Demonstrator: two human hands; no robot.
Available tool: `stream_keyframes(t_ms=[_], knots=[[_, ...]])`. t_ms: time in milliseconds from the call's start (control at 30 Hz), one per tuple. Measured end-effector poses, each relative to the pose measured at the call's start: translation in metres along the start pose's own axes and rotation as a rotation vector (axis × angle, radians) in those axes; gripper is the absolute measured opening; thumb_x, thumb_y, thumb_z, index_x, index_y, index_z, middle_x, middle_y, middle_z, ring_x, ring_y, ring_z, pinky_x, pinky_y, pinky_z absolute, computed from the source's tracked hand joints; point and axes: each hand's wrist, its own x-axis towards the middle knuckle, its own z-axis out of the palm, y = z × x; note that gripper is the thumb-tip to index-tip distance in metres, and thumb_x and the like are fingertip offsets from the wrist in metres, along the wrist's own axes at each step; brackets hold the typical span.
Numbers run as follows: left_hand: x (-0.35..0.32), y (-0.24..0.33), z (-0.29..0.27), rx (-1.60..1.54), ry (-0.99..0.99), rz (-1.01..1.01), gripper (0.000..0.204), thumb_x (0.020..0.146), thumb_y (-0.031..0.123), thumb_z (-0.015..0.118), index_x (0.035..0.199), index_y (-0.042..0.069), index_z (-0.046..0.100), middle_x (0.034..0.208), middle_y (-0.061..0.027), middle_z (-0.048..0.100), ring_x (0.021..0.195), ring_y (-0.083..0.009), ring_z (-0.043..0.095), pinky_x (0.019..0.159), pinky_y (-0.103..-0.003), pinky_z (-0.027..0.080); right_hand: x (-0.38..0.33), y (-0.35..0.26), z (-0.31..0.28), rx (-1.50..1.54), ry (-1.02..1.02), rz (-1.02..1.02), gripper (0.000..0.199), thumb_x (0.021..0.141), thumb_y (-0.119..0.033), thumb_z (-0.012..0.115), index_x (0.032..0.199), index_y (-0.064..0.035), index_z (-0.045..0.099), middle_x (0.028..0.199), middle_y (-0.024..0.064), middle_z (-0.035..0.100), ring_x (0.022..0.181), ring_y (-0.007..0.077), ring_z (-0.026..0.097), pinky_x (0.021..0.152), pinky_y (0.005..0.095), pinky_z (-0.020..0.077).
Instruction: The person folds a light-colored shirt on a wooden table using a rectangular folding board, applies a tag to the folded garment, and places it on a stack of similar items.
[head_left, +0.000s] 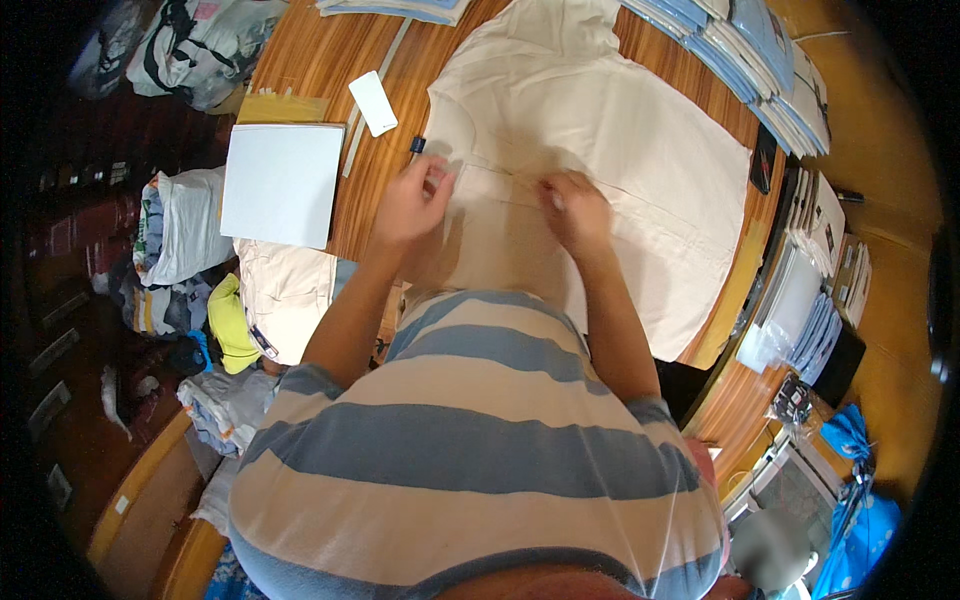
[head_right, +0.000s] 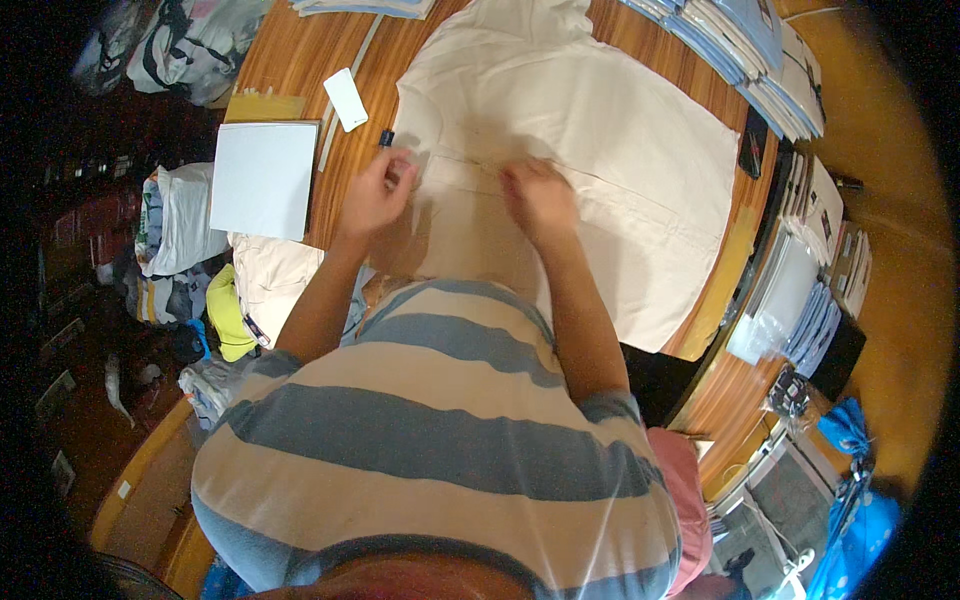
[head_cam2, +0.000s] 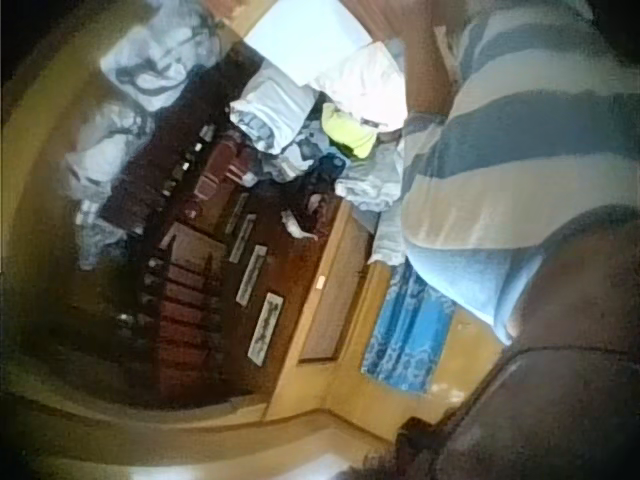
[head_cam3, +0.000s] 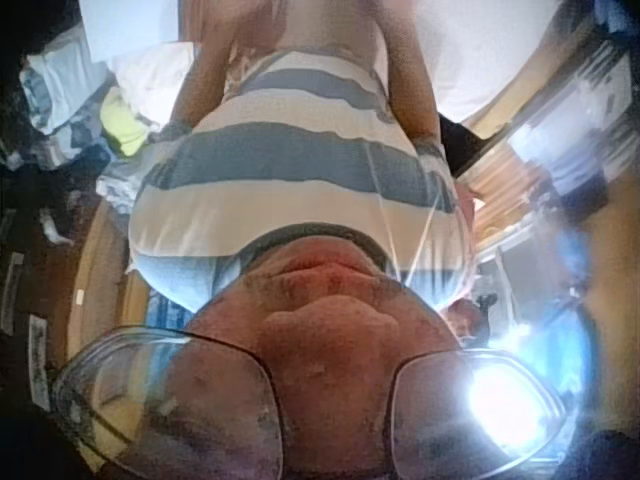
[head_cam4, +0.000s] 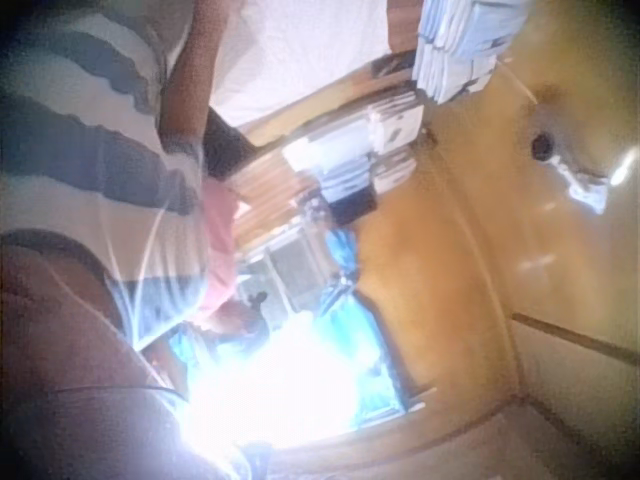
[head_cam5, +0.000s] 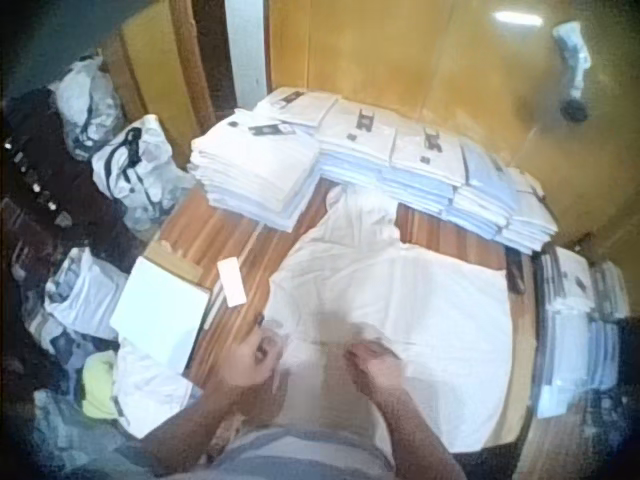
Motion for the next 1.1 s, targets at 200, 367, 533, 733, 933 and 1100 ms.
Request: stream_keyframes(t_ms=[200,367,533,733,933,1100], knots=[[0.053,-0.016,0.023,0.276,0.146,0.531,0.034,0.1,0.023,0.07,0.132,0.011,0.069,0.136,-0.0153,0.068,0.123,-0.0348,0.065,0.101,-0.046,0.052,0.06,-0.023,0.043,0.122,-0.054,0.059,0.015,0.094,-0.025,0.073,0.098,-0.0105,0.073,0.097,0.009,0.072,0.096,0.034,0.07,0.082,0.0478,0.0582],[0.075,-0.029,0.037,0.539,0.015,0.72,0.04,0.097,0.027,0.072,0.137,0.022,0.07,0.162,-0.0029,0.05,0.152,-0.0343,0.04,0.123,-0.055,0.032,0.062,-0.009,0.057,0.062,0.166,-0.187,0.016,0.092,-0.024,0.077,0.094,-0.0088,0.074,0.09,0.007,0.071,0.089,0.0307,0.069,0.078,0.0455,0.0564],[0.076,-0.021,0.036,0.683,0.079,0.696,0.046,0.093,0.028,0.076,0.138,0.025,0.07,0.159,-0.0043,0.051,0.15,-0.0349,0.043,0.122,-0.054,0.035,0.046,-0.008,0.04,0.263,0.115,-0.03,0.017,0.092,-0.022,0.077,0.091,-0.0061,0.072,0.093,0.0106,0.071,0.09,0.0329,0.069,0.079,0.0476,0.0538],[0.089,-0.013,0.04,0.453,-0.103,0.907,0.037,0.078,0.017,0.084,0.114,0.018,0.078,0.135,-0.0038,0.067,0.129,-0.0305,0.058,0.11,-0.047,0.047,0.013,0.008,0.01,0.415,0.116,0.162,0.017,0.095,-0.019,0.076,0.094,-0.0028,0.071,0.088,0.0137,0.069,0.08,0.035,0.068,0.071,0.0446,0.0553],[0.093,-0.046,0.039,0.268,-0.117,0.909,0.02,0.078,0.008,0.085,0.097,0.012,0.08,0.108,-0.0044,0.076,0.103,-0.0279,0.069,0.091,-0.041,0.056,-0.015,0.145,-0.045,0.386,0.382,0.359,0.019,0.103,-0.021,0.068,0.1,-0.0027,0.074,0.084,0.0106,0.072,0.073,0.0206,0.065,0.068,0.0363,0.0544],[0.074,-0.028,0.013,0.23,-0.201,0.563,0.014,0.086,0.003,0.079,0.099,0.007,0.078,0.108,-0.0104,0.076,0.102,-0.0307,0.07,0.09,-0.041,0.056,0.016,0.306,-0.14,0.04,0.44,0.827,0.035,0.099,-0.032,0.069,0.109,0.001,0.074,0.098,0.0173,0.078,0.089,0.0282,0.074,0.08,0.0418,0.0577]])
